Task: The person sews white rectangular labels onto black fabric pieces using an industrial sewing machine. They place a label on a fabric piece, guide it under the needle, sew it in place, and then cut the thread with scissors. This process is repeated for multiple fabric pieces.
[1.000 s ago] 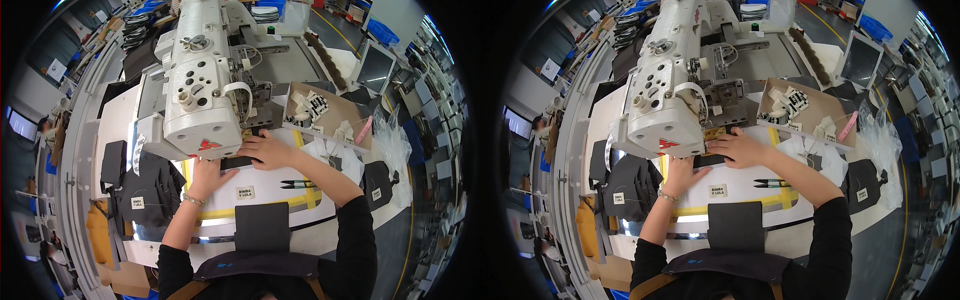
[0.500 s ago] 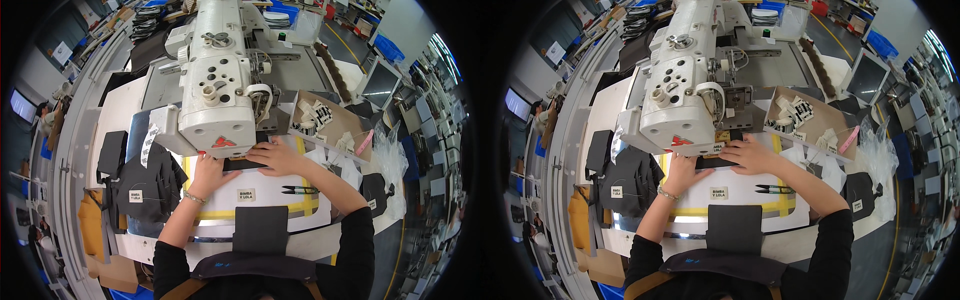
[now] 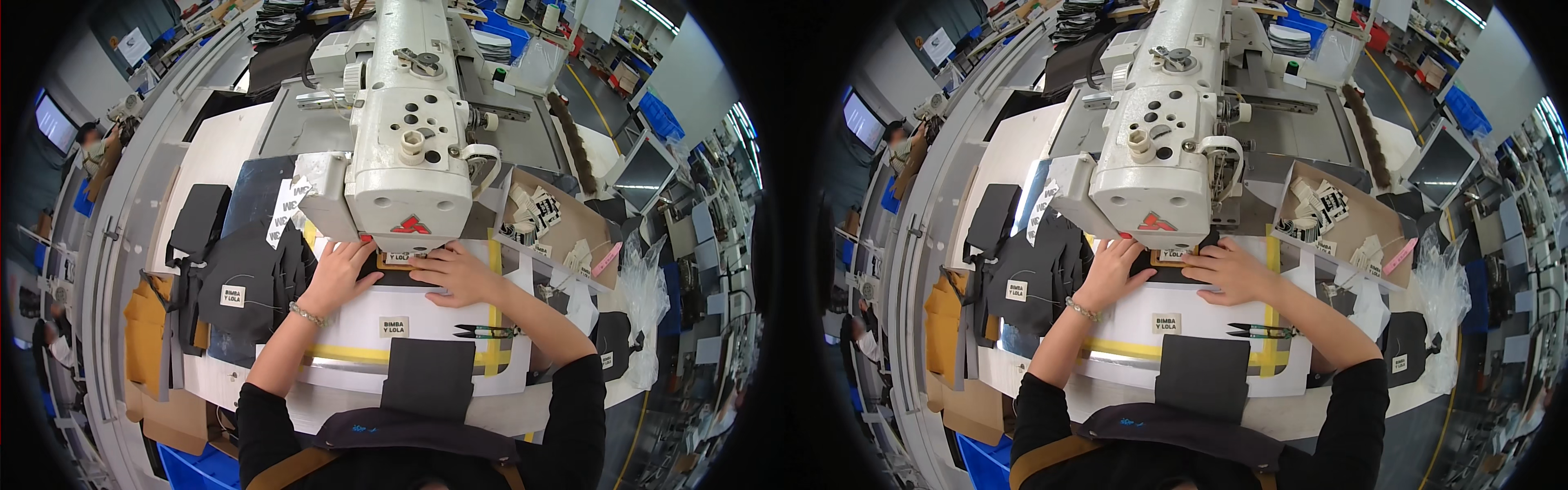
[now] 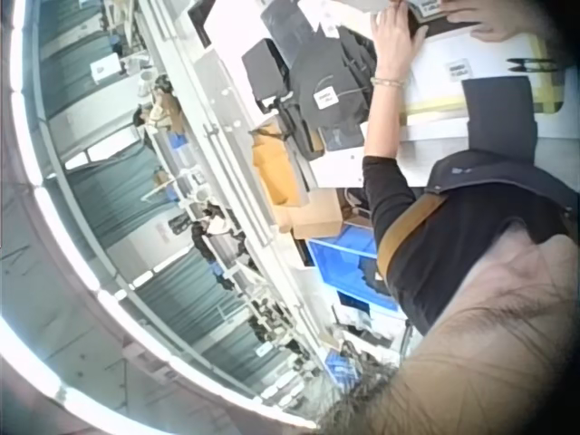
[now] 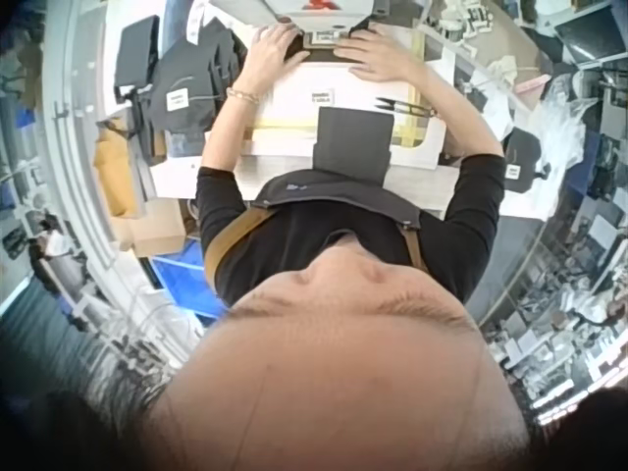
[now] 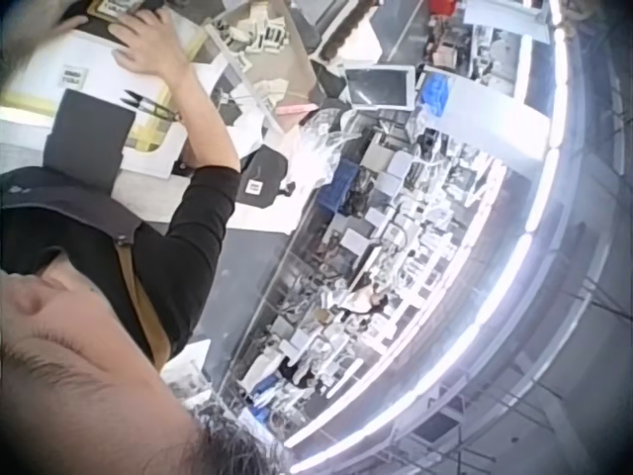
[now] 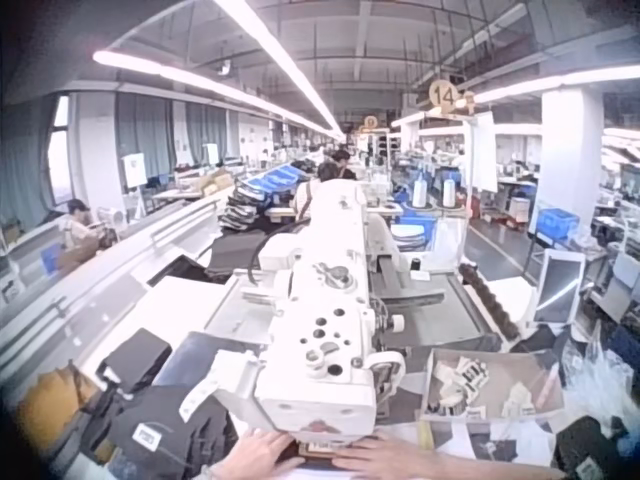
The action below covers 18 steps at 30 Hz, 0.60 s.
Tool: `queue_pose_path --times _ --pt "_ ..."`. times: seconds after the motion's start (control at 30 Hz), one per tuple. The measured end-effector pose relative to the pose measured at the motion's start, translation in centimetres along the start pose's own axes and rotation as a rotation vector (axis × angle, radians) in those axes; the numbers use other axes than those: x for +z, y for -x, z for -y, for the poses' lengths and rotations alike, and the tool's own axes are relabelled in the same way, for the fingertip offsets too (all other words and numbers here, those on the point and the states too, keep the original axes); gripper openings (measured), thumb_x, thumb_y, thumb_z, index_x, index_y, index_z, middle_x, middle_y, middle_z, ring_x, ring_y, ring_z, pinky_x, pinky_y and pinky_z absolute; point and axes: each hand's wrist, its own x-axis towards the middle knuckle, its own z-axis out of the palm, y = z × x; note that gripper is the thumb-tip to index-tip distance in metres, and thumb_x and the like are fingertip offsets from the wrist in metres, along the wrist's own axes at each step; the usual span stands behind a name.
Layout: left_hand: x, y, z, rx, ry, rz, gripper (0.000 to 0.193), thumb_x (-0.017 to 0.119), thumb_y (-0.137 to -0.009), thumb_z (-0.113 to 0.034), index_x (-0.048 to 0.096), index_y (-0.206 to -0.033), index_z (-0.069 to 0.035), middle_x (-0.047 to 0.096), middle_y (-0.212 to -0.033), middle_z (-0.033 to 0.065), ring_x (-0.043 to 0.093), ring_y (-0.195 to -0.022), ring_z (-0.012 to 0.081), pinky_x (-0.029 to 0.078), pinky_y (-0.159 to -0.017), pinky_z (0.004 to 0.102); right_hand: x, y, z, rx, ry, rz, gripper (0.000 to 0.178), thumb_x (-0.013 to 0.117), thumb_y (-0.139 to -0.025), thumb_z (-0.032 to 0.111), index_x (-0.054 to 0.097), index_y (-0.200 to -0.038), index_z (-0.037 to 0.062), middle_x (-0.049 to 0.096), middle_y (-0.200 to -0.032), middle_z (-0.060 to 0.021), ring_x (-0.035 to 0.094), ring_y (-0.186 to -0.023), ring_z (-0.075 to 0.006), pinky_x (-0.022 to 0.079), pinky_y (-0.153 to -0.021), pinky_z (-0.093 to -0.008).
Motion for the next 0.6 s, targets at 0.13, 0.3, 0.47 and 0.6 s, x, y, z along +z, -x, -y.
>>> queue_pose_path --times 0.13,0.3,0.47,0.6 --pt "-0.1 -0.7 0.5 0.166 0.01 0.009 0.035 0.074 -0.082 -0.027 0.066 -0.112 -0.012 0.063 -0.104 0.0022 0.06 -0.1 0.0191 0.041 -0.091 0.0372 -0.2 -0.2 0.0 -0.017 0.017 -0.026 0.038 0.067 -0.082 0.034 0.064 -0.114 0.0133 0.06 -0.133 -0.0022 0.054 -0.104 -0.0211 0.037 -0.091 -0.0385" --pt "0.7 -1.2 0.9 0.279 0.001 -0.006 0.024 0.073 -0.082 -0.024 0.071 -0.104 -0.016 0.065 -0.097 -0.0019 0.06 -0.099 0.0166 0.04 -0.091 0.0371 -0.2 0.0 0.0 -0.013 0.008 -0.027 0.038 0.068 -0.081 0.034 0.064 -0.111 0.0123 0.06 -0.131 -0.003 0.053 -0.105 -0.0223 0.037 -0.091 -0.039" --pt "0.5 -2.1 0.8 0.278 0.081 0.056 0.025 0.073 -0.081 -0.02 0.073 -0.106 -0.015 0.071 -0.093 -0.0011 0.064 -0.09 0.019 0.044 -0.09 0.0367 -0.2 0.0 0.1 0.009 -0.013 -0.012 0.038 0.07 -0.078 0.032 0.063 -0.11 0.0134 0.059 -0.134 -0.0025 0.055 -0.105 -0.0232 0.038 -0.095 -0.0403" --pt "0.2 -2.9 1.0 0.293 0.165 0.127 0.029 0.072 -0.083 -0.022 0.072 -0.112 -0.018 0.071 -0.085 0.0044 0.066 -0.075 0.0238 0.052 -0.076 0.0364 -0.3 0.0 0.2 0.003 -0.006 -0.004 0.037 0.068 -0.08 0.034 0.062 -0.109 0.0125 0.06 -0.13 -0.0029 0.053 -0.107 -0.0236 0.037 -0.094 -0.0405"
